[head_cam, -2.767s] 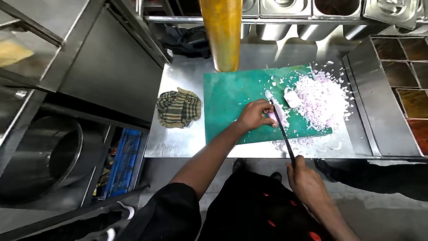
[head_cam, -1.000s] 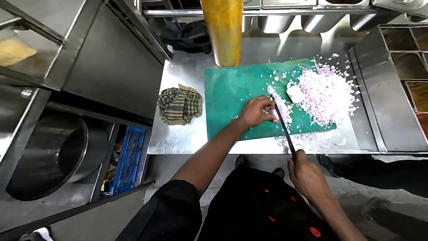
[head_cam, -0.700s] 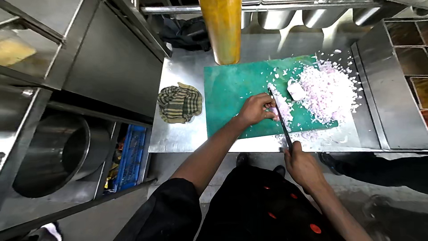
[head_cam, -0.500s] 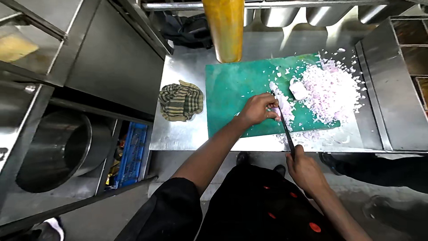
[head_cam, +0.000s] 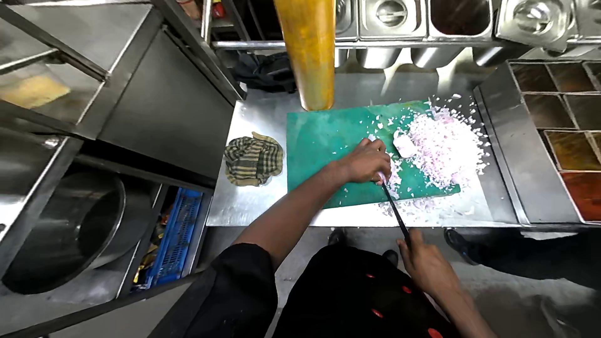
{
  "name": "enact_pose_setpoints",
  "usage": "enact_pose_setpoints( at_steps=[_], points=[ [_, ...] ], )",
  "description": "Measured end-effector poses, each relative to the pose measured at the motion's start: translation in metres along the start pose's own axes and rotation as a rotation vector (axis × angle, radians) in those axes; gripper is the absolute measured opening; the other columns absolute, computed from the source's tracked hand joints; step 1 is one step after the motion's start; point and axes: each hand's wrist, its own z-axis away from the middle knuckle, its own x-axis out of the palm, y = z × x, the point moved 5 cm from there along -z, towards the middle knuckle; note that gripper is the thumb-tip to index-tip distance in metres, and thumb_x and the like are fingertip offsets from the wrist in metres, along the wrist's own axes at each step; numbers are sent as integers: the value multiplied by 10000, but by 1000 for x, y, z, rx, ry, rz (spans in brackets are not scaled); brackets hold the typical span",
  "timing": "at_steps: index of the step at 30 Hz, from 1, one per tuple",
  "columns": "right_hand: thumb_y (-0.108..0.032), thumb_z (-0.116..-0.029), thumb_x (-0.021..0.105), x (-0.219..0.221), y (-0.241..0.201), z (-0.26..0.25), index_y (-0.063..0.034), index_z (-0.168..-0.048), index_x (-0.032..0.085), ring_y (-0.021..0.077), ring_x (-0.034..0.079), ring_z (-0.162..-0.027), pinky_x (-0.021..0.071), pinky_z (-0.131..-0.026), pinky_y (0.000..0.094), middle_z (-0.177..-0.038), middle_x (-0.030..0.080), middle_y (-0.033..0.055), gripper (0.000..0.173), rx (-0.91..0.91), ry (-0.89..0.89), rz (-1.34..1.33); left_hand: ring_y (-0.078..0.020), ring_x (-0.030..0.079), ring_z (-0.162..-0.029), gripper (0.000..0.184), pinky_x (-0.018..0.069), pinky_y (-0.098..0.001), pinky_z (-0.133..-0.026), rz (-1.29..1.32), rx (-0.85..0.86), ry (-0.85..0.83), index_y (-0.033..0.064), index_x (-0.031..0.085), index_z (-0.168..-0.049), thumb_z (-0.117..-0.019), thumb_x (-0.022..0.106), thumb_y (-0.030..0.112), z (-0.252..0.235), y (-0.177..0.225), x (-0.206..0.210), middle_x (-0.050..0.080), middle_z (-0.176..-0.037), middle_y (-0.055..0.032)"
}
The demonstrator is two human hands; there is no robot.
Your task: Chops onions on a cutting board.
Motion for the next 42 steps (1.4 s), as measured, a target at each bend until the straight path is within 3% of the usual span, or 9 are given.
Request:
enact_pose_setpoints(
  at_steps=[6, 12, 17, 21, 25, 29, 33, 37, 42],
  points=[
    [-487, -1020, 557, -49, 44, 50, -51, -1235, 587, 432, 694, -720, 548, -630, 620, -770, 670, 196, 487, -96, -65, 20, -255, 551, -1217, 171, 376, -555, -995, 36, 55, -15, 256, 793, -1048, -935, 735, 370, 3, -3, -3, 716, -1114, 23],
    [-440, -1041, 557, -64, 92, 74, -31, -1220, 555, 295, 675, -591, 591, -581, 527, -746, 658, 133, 446, -137, -182, -384, -239, 693, -966, 259, 534, -543, -922, 173, -84, -256, 129, 771, -1096, -907, 790, 305, 5, -15, -15, 744, -1006, -58],
    [-524, -1017, 514, -46, 65, 36, -76, -1195, 569, 285, 657, -565, 569, -535, 514, -689, 626, 90, 486, -119, 43, -299, -251, 646, -1126, 430, 549, -493, -959, 151, -233, 13, 119, 728, -1158, -861, 818, 416, 20, -28, -12, 663, -1199, -93],
    [-510, -1047, 456, -31, 31, 10, -93, -1260, 543, 395, 697, -758, 558, -660, 584, -811, 667, 162, 477, -104, 1, -90, -248, 690, -956, 492, 599, -493, -835, 193, -625, 364, 94, 719, -1134, -830, 837, 463, 66, -5, 12, 679, -1123, -108],
    [-449, -1065, 454, -10, 25, 1, -70, -1264, 551, 435, 712, -822, 566, -678, 595, -906, 691, 203, 438, -120, 12, -28, -216, 690, -894, 478, 611, -422, -785, 196, -677, 634, 91, 739, -1138, -805, 870, 408, 74, 19, 44, 677, -1167, -113],
    [-453, -1071, 433, 8, 34, 8, -51, -1258, 532, 438, 715, -813, 571, -675, 586, -897, 687, 212, 454, -142, -12, -49, -197, 693, -883, 517, 608, -377, -753, 244, -586, 658, 64, 700, -1160, -772, 908, 335, 67, 18, 42, 692, -1137, -110],
    [-458, -1075, 416, 14, 37, 4, -57, -1285, 522, 450, 715, -845, 572, -698, 600, -936, 692, 217, 465, -118, -11, -72, -159, 685, -883, 432, 616, -333, -742, 254, -573, 657, 79, 748, -1018, -735, 931, 350, 66, 14, 41, 670, -1133, -94],
    [-436, -1084, 409, 3, 32, 4, -42, -1235, 547, 458, 711, -808, 568, -660, 598, -922, 684, 224, 444, -142, 72, -76, -144, 687, -855, 482, 607, -330, -732, 183, -606, 631, 99, 763, -1023, -699, 942, 407, 63, 19, 41, 695, -1097, -70],
    [-435, -1104, 360, -25, 16, 2, -77, -1251, 531, 419, 709, -846, 567, -708, 558, -962, 676, 195, 423, -160, -50, -18, -174, 682, -827, 448, 599, -363, -717, 149, -618, 547, 84, 752, -1006, -725, 933, 384, 58, 23, 32, 698, -1061, -82]
  ],
)
